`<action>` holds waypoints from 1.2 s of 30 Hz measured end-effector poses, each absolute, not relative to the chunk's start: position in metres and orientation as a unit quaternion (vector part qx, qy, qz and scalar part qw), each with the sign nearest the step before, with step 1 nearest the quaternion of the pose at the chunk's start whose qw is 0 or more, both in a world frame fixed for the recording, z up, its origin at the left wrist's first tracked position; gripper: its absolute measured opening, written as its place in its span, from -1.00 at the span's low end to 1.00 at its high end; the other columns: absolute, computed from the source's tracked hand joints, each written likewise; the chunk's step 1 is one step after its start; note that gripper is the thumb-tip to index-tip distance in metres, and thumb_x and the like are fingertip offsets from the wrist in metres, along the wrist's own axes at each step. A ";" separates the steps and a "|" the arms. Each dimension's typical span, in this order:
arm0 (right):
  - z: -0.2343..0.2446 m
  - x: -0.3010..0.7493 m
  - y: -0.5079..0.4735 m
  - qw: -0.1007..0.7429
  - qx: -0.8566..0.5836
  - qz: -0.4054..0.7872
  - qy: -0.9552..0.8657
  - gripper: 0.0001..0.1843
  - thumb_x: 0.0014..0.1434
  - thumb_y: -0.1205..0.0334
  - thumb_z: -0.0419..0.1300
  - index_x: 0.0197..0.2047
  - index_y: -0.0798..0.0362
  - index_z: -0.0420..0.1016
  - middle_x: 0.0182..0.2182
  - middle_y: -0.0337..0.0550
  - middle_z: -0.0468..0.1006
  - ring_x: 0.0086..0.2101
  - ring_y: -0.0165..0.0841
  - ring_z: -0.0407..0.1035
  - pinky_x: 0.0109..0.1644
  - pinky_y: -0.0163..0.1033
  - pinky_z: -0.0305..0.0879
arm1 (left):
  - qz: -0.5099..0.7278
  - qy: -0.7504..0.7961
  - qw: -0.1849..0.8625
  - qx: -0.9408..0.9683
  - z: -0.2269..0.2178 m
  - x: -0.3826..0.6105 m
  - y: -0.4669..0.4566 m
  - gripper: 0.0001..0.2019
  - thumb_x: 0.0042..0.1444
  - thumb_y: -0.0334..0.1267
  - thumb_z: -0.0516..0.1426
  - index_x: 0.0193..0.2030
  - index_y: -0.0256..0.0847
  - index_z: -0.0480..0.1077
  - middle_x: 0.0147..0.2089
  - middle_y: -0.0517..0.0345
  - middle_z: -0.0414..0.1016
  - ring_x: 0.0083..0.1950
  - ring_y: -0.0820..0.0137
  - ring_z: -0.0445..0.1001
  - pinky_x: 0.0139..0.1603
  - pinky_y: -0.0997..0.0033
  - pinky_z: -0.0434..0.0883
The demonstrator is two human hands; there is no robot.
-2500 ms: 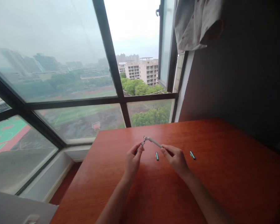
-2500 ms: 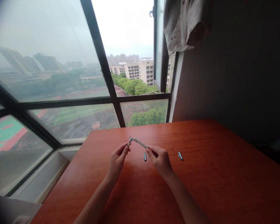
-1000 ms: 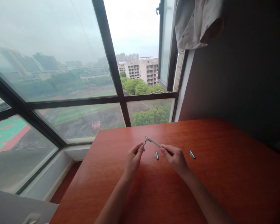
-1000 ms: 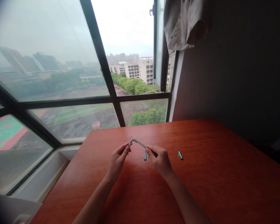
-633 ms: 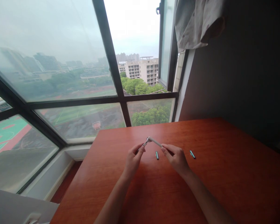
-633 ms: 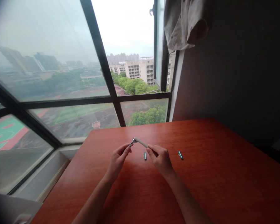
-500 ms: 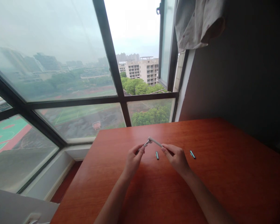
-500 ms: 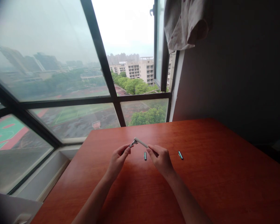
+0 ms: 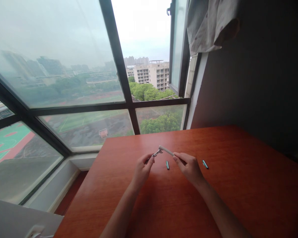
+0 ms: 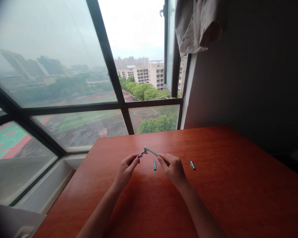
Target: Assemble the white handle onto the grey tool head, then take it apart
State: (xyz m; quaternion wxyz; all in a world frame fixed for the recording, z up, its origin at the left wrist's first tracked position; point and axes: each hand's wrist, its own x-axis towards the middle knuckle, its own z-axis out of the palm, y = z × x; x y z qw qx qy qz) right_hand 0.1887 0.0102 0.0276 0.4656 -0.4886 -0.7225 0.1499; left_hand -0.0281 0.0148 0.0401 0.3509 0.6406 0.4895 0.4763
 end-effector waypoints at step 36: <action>0.030 0.192 0.011 0.477 -0.484 0.156 -0.717 -0.77 0.23 0.19 0.11 -0.22 0.05 0.58 -0.38 -0.12 0.61 -0.40 -0.30 0.46 -0.33 -0.29 0.30 | 0.473 0.495 0.331 0.650 0.040 -0.026 0.013 -0.71 0.14 -0.11 0.09 -0.22 -0.30 0.51 -0.43 0.15 0.37 -0.40 0.41 0.28 -0.38 0.49 0.22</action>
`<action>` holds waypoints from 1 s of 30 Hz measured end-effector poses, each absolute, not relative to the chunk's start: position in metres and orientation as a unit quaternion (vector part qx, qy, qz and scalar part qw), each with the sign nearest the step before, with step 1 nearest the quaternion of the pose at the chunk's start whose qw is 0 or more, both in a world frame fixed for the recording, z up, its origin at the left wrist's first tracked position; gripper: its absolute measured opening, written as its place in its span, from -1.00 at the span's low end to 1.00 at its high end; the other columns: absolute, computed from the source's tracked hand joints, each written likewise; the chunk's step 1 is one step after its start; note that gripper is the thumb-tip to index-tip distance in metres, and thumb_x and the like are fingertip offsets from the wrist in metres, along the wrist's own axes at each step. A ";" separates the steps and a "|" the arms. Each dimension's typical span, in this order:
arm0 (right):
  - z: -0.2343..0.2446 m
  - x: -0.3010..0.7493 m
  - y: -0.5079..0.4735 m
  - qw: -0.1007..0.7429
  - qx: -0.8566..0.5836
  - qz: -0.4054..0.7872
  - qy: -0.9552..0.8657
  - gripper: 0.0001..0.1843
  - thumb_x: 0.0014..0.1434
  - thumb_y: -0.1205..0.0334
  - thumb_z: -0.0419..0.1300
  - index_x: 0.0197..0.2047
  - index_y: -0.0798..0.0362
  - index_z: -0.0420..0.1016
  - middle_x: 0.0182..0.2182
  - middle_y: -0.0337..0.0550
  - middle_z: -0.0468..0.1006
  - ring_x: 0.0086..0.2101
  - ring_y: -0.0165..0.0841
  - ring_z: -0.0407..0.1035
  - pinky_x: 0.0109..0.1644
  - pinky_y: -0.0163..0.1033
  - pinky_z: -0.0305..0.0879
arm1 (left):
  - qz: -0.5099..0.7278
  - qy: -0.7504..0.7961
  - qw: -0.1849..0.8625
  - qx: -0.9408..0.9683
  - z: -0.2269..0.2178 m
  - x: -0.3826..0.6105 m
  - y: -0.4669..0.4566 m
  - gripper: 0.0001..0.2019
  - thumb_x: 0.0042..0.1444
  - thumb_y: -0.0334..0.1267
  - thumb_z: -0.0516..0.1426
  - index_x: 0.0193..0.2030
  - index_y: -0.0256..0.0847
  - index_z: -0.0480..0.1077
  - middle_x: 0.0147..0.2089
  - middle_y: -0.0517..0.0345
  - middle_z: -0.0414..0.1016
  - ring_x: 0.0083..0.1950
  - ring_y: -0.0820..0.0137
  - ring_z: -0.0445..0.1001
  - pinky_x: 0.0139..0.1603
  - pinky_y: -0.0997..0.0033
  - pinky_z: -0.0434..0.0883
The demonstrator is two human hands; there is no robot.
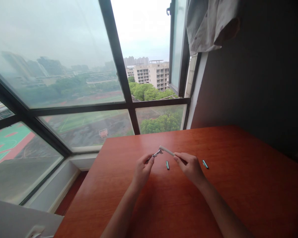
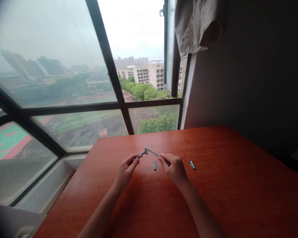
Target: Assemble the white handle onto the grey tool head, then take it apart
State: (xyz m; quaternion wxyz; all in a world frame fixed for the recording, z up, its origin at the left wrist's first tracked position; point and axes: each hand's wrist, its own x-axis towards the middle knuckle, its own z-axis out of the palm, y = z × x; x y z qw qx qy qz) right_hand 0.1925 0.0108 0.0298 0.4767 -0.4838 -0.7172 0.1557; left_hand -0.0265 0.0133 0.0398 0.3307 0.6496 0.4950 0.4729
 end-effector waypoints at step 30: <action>0.033 0.193 0.010 0.456 -0.467 0.198 -0.731 -0.71 0.24 0.14 0.08 -0.20 0.06 0.60 -0.32 -0.05 0.63 -0.36 -0.25 0.48 -0.31 -0.25 0.36 | 0.473 0.517 0.300 0.648 0.040 -0.033 0.016 -0.71 0.15 -0.09 0.07 -0.31 -0.27 0.50 -0.43 0.12 0.40 -0.39 0.38 0.31 -0.39 0.48 0.24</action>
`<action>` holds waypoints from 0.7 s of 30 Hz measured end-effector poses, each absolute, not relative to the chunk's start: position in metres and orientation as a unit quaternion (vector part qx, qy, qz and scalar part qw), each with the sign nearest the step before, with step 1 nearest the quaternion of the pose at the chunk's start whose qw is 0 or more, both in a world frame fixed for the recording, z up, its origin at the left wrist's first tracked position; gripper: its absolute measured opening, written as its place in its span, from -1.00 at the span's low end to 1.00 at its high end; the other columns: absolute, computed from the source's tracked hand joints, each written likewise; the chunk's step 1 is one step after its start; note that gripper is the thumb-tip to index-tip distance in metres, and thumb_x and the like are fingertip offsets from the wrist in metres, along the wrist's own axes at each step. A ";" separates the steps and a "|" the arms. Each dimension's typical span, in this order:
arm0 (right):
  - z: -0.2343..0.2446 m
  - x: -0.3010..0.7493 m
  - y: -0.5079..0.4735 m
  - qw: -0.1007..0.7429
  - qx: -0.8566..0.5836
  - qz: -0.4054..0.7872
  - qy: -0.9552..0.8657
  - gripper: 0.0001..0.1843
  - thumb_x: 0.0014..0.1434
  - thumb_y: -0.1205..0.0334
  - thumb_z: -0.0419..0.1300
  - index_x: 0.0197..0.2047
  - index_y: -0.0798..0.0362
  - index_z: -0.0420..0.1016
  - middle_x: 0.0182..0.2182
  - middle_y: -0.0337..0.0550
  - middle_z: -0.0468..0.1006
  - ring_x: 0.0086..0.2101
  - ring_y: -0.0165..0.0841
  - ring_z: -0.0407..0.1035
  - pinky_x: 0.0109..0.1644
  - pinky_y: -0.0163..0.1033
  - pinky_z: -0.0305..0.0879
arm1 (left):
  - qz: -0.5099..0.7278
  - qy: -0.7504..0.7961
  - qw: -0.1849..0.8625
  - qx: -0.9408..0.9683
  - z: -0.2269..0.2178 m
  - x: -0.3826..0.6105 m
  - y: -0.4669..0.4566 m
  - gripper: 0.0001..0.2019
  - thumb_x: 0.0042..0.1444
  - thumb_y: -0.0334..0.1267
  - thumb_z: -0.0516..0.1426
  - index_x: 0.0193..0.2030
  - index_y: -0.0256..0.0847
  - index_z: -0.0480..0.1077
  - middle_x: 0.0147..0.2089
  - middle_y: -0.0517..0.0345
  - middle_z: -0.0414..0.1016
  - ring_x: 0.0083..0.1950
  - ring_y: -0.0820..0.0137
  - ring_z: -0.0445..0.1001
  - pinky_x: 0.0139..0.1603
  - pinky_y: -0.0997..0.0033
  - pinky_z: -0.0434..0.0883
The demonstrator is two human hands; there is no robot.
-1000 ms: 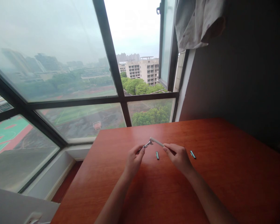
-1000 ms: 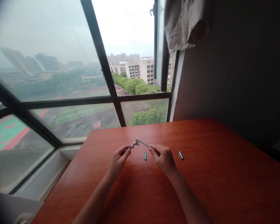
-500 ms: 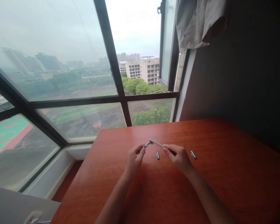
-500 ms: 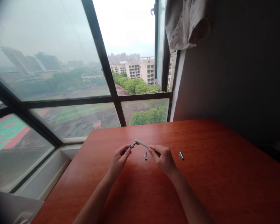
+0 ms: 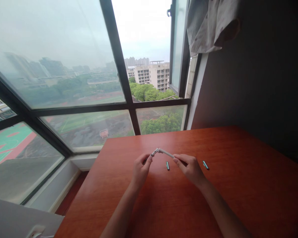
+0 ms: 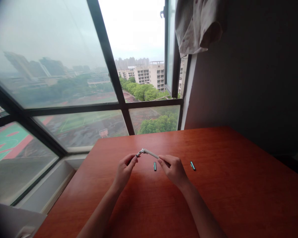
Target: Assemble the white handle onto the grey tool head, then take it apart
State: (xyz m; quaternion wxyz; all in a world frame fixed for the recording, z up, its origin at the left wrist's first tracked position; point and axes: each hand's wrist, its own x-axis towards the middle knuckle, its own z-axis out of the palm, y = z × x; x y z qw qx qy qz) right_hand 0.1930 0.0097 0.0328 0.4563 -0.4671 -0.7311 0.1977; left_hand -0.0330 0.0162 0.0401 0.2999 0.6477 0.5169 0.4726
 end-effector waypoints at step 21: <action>0.032 0.195 0.010 0.446 -0.458 0.183 -0.747 -0.72 0.25 0.15 0.08 -0.20 0.05 0.59 -0.36 -0.07 0.62 -0.39 -0.29 0.46 -0.31 -0.27 0.34 | 0.468 0.521 0.343 0.626 0.044 -0.030 0.014 -0.66 0.10 -0.07 0.08 -0.28 -0.31 0.54 -0.43 0.11 0.45 -0.41 0.38 0.31 -0.41 0.49 0.22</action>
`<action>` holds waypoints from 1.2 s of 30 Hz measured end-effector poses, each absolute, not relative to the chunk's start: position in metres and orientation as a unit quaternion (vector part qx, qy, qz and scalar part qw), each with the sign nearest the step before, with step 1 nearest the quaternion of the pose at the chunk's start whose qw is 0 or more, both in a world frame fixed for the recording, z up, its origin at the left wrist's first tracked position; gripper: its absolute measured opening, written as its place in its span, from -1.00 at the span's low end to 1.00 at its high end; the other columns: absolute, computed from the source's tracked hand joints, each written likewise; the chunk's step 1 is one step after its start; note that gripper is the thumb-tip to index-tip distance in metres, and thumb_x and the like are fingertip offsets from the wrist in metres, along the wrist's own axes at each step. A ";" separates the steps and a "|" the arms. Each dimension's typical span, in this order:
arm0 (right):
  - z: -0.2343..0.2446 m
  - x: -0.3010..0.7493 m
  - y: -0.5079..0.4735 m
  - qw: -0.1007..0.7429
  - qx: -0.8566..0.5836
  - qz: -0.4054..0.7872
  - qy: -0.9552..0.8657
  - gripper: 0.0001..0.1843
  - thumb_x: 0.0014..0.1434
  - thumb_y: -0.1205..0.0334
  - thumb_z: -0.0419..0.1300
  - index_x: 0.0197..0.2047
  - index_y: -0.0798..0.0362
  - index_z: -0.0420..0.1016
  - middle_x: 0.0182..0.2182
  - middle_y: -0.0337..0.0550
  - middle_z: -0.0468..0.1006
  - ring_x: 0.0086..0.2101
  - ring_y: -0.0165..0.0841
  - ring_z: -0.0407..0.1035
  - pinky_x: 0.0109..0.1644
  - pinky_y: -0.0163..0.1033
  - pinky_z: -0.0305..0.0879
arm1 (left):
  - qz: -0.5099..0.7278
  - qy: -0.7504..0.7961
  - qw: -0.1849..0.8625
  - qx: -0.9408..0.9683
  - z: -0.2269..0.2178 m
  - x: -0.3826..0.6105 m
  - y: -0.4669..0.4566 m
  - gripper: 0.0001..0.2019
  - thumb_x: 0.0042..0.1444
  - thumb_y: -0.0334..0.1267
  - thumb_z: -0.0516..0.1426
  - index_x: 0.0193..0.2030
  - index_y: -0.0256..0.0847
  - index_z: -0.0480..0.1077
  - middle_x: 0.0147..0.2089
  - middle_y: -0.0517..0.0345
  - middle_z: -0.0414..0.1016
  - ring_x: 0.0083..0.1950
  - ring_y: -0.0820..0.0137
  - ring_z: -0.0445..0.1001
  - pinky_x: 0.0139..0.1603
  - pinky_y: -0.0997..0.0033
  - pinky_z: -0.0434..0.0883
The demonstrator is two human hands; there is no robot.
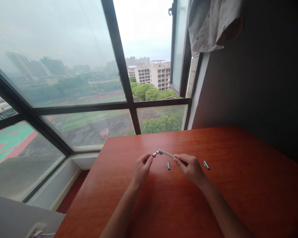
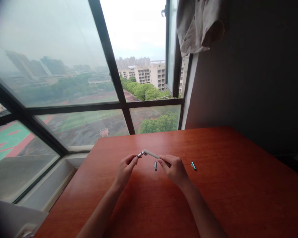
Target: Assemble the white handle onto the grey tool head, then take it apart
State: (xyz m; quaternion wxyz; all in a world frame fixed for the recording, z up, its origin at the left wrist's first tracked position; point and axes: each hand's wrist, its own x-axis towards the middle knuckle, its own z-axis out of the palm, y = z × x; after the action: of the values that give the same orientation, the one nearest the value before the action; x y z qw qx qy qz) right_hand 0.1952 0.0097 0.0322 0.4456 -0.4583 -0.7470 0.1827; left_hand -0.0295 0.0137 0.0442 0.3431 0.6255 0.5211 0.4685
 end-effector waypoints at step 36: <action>0.036 0.199 0.008 0.442 -0.452 0.203 -0.748 -0.72 0.25 0.15 0.07 -0.17 0.05 0.58 -0.33 -0.08 0.62 -0.35 -0.27 0.47 -0.29 -0.26 0.34 | 0.463 0.519 0.304 0.651 0.040 -0.026 0.013 -0.64 0.17 -0.06 0.03 -0.26 -0.28 0.53 -0.47 0.17 0.39 -0.46 0.43 0.26 -0.44 0.49 0.17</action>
State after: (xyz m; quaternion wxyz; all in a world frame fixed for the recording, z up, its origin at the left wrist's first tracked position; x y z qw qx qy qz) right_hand 0.1989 0.0077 0.0359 0.4420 -0.4520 -0.7478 0.2029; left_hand -0.0263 0.0132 0.0398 0.3037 0.6507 0.5194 0.4633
